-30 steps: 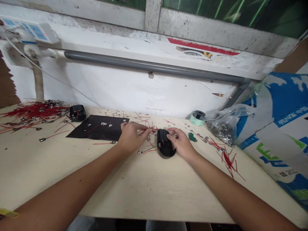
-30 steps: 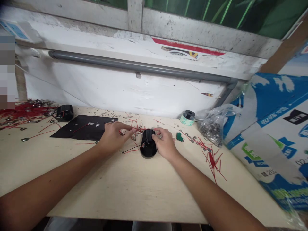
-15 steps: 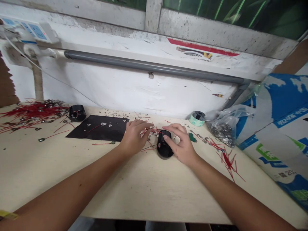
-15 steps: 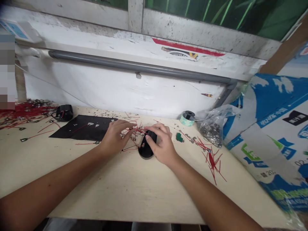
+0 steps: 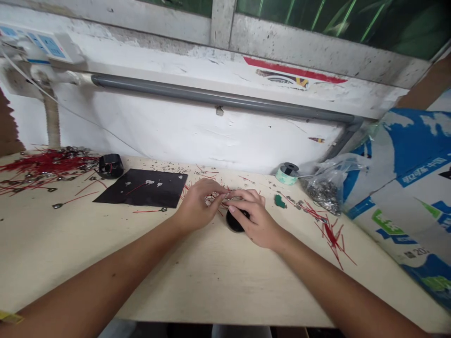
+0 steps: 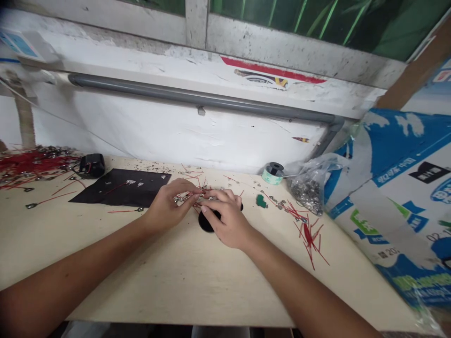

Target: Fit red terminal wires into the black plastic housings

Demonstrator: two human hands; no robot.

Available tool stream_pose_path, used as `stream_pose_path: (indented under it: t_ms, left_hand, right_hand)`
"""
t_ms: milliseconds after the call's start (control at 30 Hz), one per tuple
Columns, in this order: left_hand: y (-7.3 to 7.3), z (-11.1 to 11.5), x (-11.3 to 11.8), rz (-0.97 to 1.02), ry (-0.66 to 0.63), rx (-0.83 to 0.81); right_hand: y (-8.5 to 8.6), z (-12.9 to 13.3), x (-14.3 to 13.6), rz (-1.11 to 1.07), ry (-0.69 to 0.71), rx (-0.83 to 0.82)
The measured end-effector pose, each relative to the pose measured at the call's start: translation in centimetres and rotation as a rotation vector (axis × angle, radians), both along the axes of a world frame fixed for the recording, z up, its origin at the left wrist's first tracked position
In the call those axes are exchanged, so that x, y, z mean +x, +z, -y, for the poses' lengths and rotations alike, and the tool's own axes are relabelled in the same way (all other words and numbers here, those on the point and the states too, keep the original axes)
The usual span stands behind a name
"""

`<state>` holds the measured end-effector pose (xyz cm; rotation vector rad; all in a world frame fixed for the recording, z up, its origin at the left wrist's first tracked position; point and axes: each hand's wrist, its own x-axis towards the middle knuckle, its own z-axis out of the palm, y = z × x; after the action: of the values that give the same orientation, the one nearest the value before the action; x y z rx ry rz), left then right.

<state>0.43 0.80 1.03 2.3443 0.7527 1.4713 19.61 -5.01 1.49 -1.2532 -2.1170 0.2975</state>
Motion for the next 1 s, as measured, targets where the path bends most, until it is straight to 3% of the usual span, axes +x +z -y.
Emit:
stream_pose_path:
  t_ms: [67,200,300,400,633,1000]
  left_hand:
    - [0.0,-0.1,-0.1,-0.049,0.053,-0.021]
    - [0.1,-0.8,-0.7,-0.191,0.283,-0.167]
    - [-0.1,-1.4,-1.1,-0.245,0.341,-0.263]
    - [-0.7,-1.7,-1.2,-0.255,0.308,-0.255]
    - [-1.2,-1.1,-1.2,-0.587,0.086,-0.229]
    - [-0.1,-0.4,-1.0,-0.612,-0.131,-0.379]
  right_hand:
    - [-0.2,-0.3,0.2,-0.027,-0.01,0.01]
    - [-0.7,-1.1,0.7,-0.161,-0.094,0.065]
    - [-1.2,-1.8,1.2,-0.26,-0.126,0.086]
    - [-1.6,-2.3,1.5,-0.275,-0.109,0.068]
    - [-2.0,-3.1,2.4,-0.42,-0.021,-0.112]
    - [-1.3,-2.8,2.4,-0.455,-0.045,-0.135]
